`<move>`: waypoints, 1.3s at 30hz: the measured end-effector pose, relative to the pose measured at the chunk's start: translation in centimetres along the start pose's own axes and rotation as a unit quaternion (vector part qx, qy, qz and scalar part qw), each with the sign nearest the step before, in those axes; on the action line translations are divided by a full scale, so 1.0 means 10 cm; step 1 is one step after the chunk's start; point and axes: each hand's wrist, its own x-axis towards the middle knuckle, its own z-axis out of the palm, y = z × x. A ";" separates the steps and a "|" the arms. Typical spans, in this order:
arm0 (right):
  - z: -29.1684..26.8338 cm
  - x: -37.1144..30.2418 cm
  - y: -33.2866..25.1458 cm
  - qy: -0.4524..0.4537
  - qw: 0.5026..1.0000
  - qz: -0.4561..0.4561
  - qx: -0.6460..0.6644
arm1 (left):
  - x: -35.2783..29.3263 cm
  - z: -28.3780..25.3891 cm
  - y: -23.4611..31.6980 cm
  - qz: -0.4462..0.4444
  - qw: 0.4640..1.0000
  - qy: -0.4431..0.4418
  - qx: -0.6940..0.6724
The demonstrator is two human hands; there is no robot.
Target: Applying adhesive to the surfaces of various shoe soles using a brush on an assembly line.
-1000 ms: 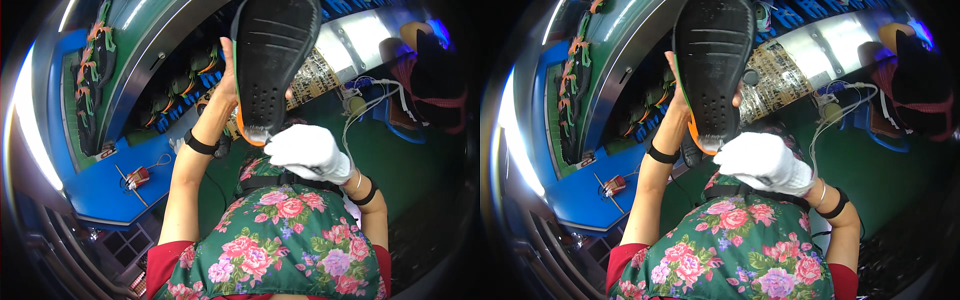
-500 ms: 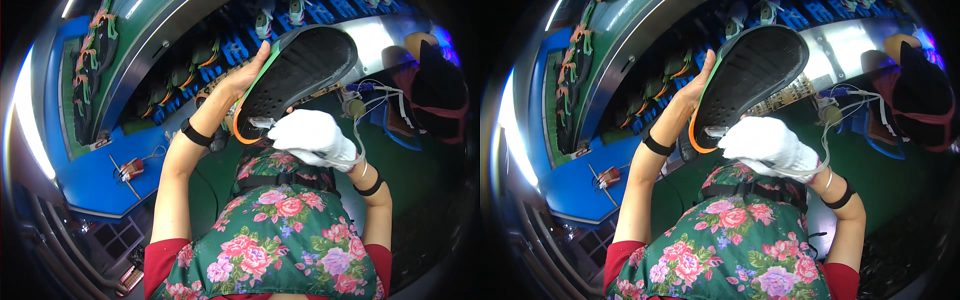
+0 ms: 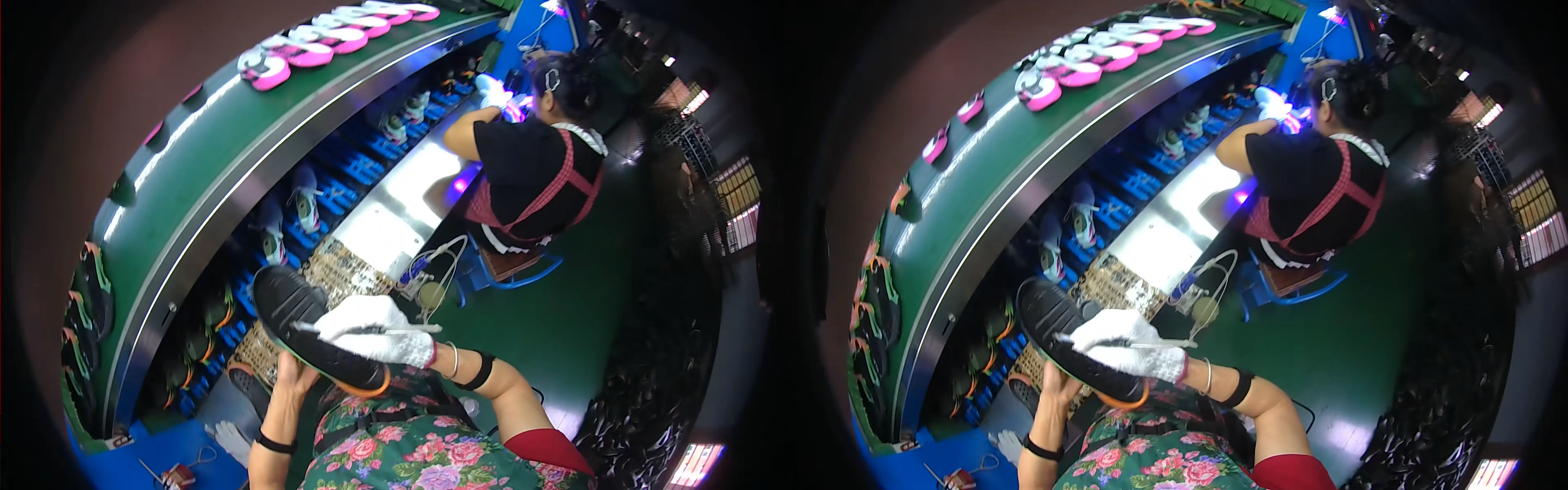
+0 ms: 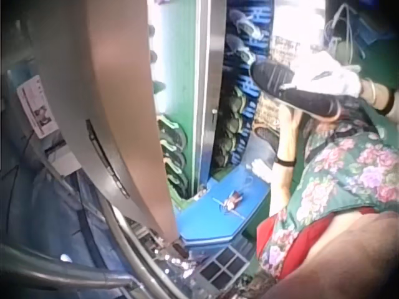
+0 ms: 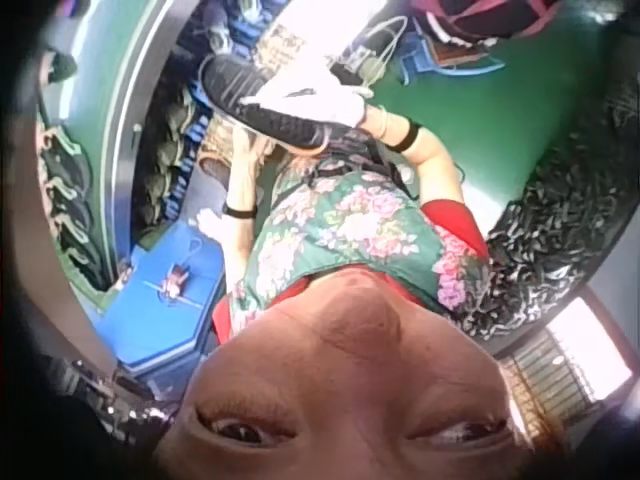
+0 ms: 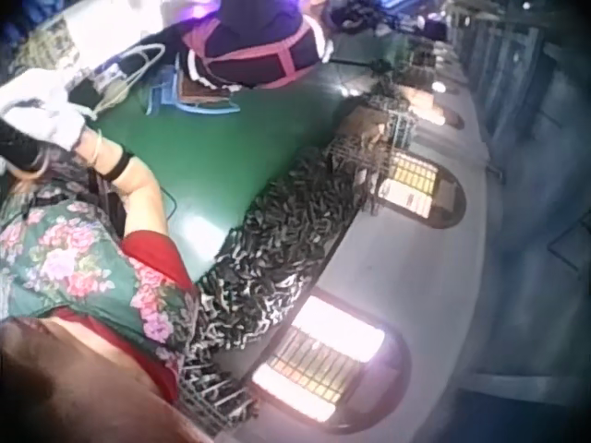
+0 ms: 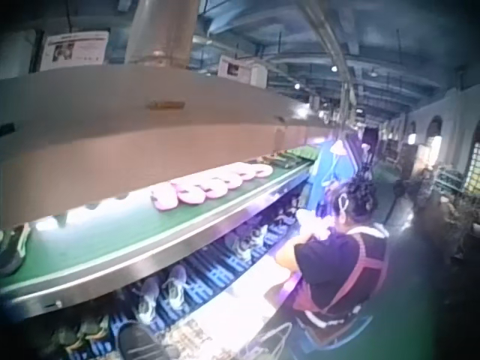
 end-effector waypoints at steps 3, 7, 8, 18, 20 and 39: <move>0.03 0.00 -0.08 -0.035 0.997 -0.034 -0.061 | -0.09 0.17 0.00 -0.009 0.996 0.014 0.093; 0.03 -0.06 -0.23 -0.040 0.991 -0.069 -0.110 | -0.11 -0.15 -0.01 -0.043 0.998 -0.002 0.045; 0.03 -0.08 -0.27 -0.038 0.991 -0.071 -0.109 | -0.11 -0.18 0.00 -0.042 0.998 -0.002 0.048; 0.11 -0.02 -0.62 0.079 0.971 -0.109 -0.195 | -0.21 0.18 -0.13 0.063 0.951 -0.205 -0.224; 0.09 0.03 -0.66 0.074 0.965 -0.123 -0.221 | -0.15 -0.08 -0.29 0.056 0.979 -0.130 -0.146; 0.28 0.38 -0.55 -0.026 0.950 -0.169 -0.262 | -0.26 0.24 -0.37 -0.015 0.959 -0.149 -0.241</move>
